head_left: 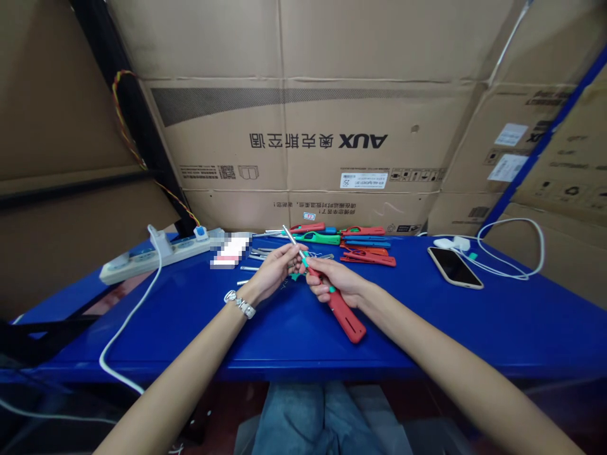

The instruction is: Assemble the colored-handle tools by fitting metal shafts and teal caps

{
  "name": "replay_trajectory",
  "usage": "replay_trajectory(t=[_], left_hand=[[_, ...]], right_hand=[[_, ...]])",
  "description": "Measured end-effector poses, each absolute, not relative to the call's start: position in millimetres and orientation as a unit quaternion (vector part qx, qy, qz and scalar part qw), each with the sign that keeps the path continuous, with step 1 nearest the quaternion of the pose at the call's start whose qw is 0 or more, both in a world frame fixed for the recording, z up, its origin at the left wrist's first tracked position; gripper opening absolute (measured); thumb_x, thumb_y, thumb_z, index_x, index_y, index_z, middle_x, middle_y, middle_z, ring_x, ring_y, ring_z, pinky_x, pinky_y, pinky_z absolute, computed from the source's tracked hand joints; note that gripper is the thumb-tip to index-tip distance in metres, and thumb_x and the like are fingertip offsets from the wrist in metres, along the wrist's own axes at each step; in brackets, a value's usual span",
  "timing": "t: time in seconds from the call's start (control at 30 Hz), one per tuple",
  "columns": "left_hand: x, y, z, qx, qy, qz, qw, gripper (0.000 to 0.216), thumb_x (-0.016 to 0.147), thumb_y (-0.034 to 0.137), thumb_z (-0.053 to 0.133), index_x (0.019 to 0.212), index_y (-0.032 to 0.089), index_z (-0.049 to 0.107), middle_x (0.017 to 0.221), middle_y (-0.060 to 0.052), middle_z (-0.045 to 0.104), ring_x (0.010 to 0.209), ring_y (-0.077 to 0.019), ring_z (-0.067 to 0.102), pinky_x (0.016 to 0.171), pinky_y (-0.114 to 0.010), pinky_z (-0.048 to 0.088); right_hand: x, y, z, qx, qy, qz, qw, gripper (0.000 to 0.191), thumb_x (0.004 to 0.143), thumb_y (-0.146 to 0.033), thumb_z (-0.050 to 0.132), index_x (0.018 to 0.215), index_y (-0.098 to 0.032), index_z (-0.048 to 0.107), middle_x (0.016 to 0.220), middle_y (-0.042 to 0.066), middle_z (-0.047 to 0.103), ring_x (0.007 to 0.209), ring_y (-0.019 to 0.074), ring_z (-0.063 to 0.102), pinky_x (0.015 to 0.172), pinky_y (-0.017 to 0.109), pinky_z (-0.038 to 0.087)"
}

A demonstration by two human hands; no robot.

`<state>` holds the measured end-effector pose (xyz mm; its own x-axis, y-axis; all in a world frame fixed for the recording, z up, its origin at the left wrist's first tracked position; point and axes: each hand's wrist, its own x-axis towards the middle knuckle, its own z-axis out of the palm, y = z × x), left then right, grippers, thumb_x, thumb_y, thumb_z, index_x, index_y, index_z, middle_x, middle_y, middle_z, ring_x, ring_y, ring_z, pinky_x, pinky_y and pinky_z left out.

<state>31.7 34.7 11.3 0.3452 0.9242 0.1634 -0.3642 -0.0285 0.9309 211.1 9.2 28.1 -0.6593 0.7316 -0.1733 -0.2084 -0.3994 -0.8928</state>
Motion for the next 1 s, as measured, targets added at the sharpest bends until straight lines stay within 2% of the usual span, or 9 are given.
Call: replay_trajectory(t=[0.13,0.3,0.47,0.6,0.7,0.83,0.9,1.0], left_hand=[[35,29,12,0.522,0.264,0.481,0.653,0.035,0.075,0.042,0.081,0.093,0.013,0.073,0.075,-0.002,0.062,0.069,-0.0107,0.058,0.063,-0.020,0.047],[38,26,13,0.527,0.249,0.476,0.659,0.024,0.073,0.030,0.083,0.087,0.015,0.070,0.079,-0.001,0.063,0.072,-0.0104,0.059,0.069,-0.020,0.048],[30,34,24,0.471,0.232,0.555,0.645,0.019,0.081,0.030,0.074,0.092,0.019,0.064,0.099,-0.004,0.069,0.089,-0.0148,0.064,0.079,-0.026,0.050],[27,40,33,0.430,0.235,0.601,0.632,0.011,0.086,0.029,0.066,0.089,0.020,0.060,0.110,-0.004,0.070,0.098,-0.0163,0.066,0.089,-0.032,0.050],[35,41,39,0.387,0.237,0.608,0.651,0.009,0.087,0.027,0.063,0.085,0.020,0.058,0.105,-0.005,0.070,0.099,-0.0183,0.067,0.090,-0.034,0.051],[49,44,48,0.386,0.235,0.566,0.690,0.024,0.091,0.041,0.054,0.083,0.018,0.059,0.088,-0.009,0.067,0.093,-0.0240,0.067,0.083,-0.040,0.054],[53,46,54,0.388,0.220,0.561,0.697,0.030,0.093,0.043,0.048,0.077,0.019,0.056,0.077,-0.007,0.062,0.084,-0.0237,0.065,0.081,-0.041,0.054],[55,49,58,0.365,0.194,0.584,0.699,0.033,0.096,0.036,0.038,0.066,0.021,0.043,0.064,-0.002,0.048,0.071,-0.0189,0.059,0.080,-0.039,0.053]], right_hand=[[211,11,28,-0.292,-0.478,0.769,0.308,0.027,0.092,-0.045,0.060,0.088,-0.019,0.055,0.056,-0.009,0.046,0.038,0.0037,0.032,0.038,0.016,0.031],[214,11,29,-0.289,-0.477,0.764,0.325,0.036,0.091,-0.050,0.060,0.083,-0.016,0.057,0.057,-0.006,0.051,0.038,0.0040,0.034,0.038,0.018,0.031],[214,5,31,-0.271,-0.505,0.766,0.291,0.030,0.090,-0.045,0.064,0.091,-0.015,0.062,0.057,-0.006,0.052,0.039,0.0041,0.036,0.039,0.018,0.032],[214,5,30,-0.277,-0.507,0.769,0.273,0.027,0.092,-0.042,0.061,0.094,-0.015,0.063,0.058,-0.005,0.052,0.039,0.0049,0.038,0.040,0.018,0.032],[215,8,27,-0.267,-0.505,0.772,0.280,0.026,0.092,-0.042,0.060,0.094,-0.016,0.062,0.058,-0.005,0.053,0.039,0.0051,0.038,0.040,0.018,0.032],[217,11,24,-0.276,-0.497,0.770,0.289,0.026,0.092,-0.042,0.060,0.094,-0.016,0.062,0.058,-0.005,0.053,0.039,0.0048,0.038,0.040,0.018,0.032],[217,11,24,-0.279,-0.497,0.768,0.292,0.026,0.092,-0.042,0.061,0.095,-0.016,0.061,0.058,-0.005,0.053,0.039,0.0053,0.039,0.041,0.018,0.033],[216,10,25,-0.283,-0.499,0.765,0.295,0.026,0.091,-0.042,0.061,0.097,-0.017,0.061,0.058,-0.005,0.053,0.040,0.0061,0.040,0.042,0.019,0.034]])
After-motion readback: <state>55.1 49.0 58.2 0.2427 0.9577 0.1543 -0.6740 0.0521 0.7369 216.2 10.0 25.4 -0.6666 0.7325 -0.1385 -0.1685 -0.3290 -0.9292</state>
